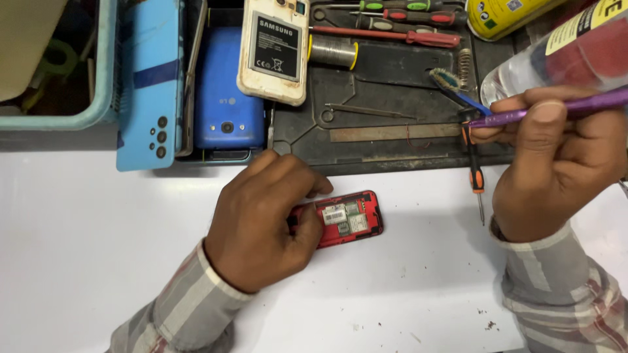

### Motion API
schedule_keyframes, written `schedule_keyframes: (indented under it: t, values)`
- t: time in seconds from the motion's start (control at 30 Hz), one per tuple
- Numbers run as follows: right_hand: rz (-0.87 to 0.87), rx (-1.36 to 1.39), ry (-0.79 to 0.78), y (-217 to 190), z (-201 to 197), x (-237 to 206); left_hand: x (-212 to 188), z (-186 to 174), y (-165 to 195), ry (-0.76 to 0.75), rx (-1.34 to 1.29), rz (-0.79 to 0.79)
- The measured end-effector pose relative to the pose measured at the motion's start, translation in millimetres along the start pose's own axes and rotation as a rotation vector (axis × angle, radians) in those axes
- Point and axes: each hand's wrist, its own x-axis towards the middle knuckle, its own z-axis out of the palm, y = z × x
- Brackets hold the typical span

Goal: The person uses a purple precision screwdriver to remove screws from the back of a red mobile phone. They carefully unscrew multiple fasteners around the edges and near the camera module, then lift the back cover to separate it from the phone body.

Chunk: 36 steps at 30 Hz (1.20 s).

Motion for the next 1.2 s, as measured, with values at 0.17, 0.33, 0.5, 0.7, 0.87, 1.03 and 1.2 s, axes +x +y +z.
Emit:
schedule_keyframes:
  t: [0.17, 0.33, 0.5, 0.7, 0.87, 1.03, 1.2]
  values:
    - [0.028, -0.023, -0.046, -8, 6, 11, 2, -1, 3, 0.006, 0.001, 0.035]
    - [0.089, -0.02, -0.087, -12, 15, 11, 3, -2, 4, -0.002, 0.003, 0.044]
    - [0.107, 0.033, -0.193, -12, 25, 4, 3, -3, 4, -0.003, 0.004, 0.059]
    - [0.134, 0.097, -0.268, -8, 31, 2, 3, -1, 4, -0.023, 0.007, 0.054]
    - [0.117, 0.066, -0.292, -11, 38, 5, 3, -2, 3, -0.021, 0.001, 0.059]
    - [0.163, 0.136, -0.201, -19, 35, 5, 2, -2, 3, -0.006, 0.004, 0.062]
    - [0.09, 0.043, -0.262, -12, 37, 6, 3, -2, 3, -0.004, 0.012, 0.065]
